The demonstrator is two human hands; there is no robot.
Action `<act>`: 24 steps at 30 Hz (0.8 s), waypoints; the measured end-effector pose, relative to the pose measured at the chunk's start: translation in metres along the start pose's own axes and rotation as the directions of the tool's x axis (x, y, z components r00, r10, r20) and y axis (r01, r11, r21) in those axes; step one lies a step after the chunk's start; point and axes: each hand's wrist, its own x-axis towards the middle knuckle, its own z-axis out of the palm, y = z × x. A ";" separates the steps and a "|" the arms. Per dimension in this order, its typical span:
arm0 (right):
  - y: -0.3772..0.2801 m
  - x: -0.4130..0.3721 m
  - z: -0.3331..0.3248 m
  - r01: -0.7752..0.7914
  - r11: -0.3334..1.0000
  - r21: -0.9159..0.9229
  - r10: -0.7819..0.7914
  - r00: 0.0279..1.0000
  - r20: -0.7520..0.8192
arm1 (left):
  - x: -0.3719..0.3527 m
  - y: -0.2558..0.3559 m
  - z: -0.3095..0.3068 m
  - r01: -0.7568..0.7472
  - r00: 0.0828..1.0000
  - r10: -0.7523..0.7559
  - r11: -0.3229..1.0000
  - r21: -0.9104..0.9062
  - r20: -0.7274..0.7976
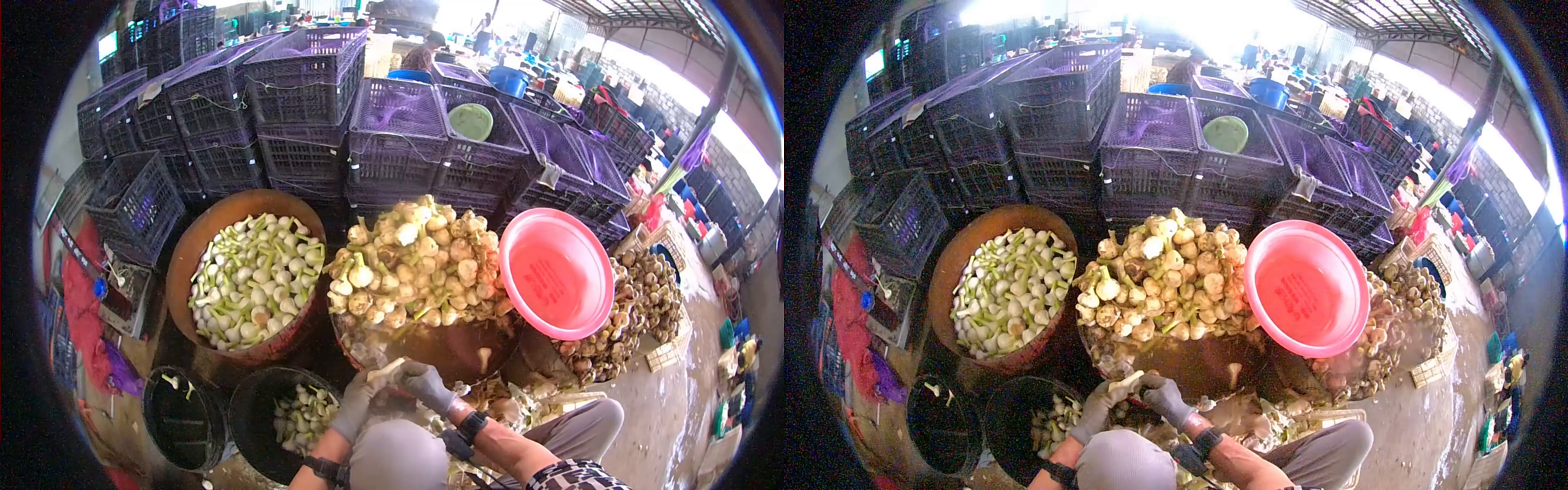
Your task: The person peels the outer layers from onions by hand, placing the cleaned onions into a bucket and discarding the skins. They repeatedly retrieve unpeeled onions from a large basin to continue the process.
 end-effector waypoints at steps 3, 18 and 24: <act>-0.009 -0.003 0.003 -0.162 0.942 0.294 0.152 0.987 0.055 | 0.000 -0.006 0.003 -0.081 0.986 0.129 0.922 0.378 -0.104; -0.008 -0.017 -0.007 -0.392 0.632 0.668 0.325 0.917 0.231 | 0.002 0.006 -0.007 -0.069 0.980 0.160 0.827 0.558 -0.115; -0.026 -0.014 -0.003 -0.181 0.952 0.246 0.152 0.980 0.131 | 0.009 0.018 -0.002 0.051 0.982 0.122 0.559 0.827 -0.143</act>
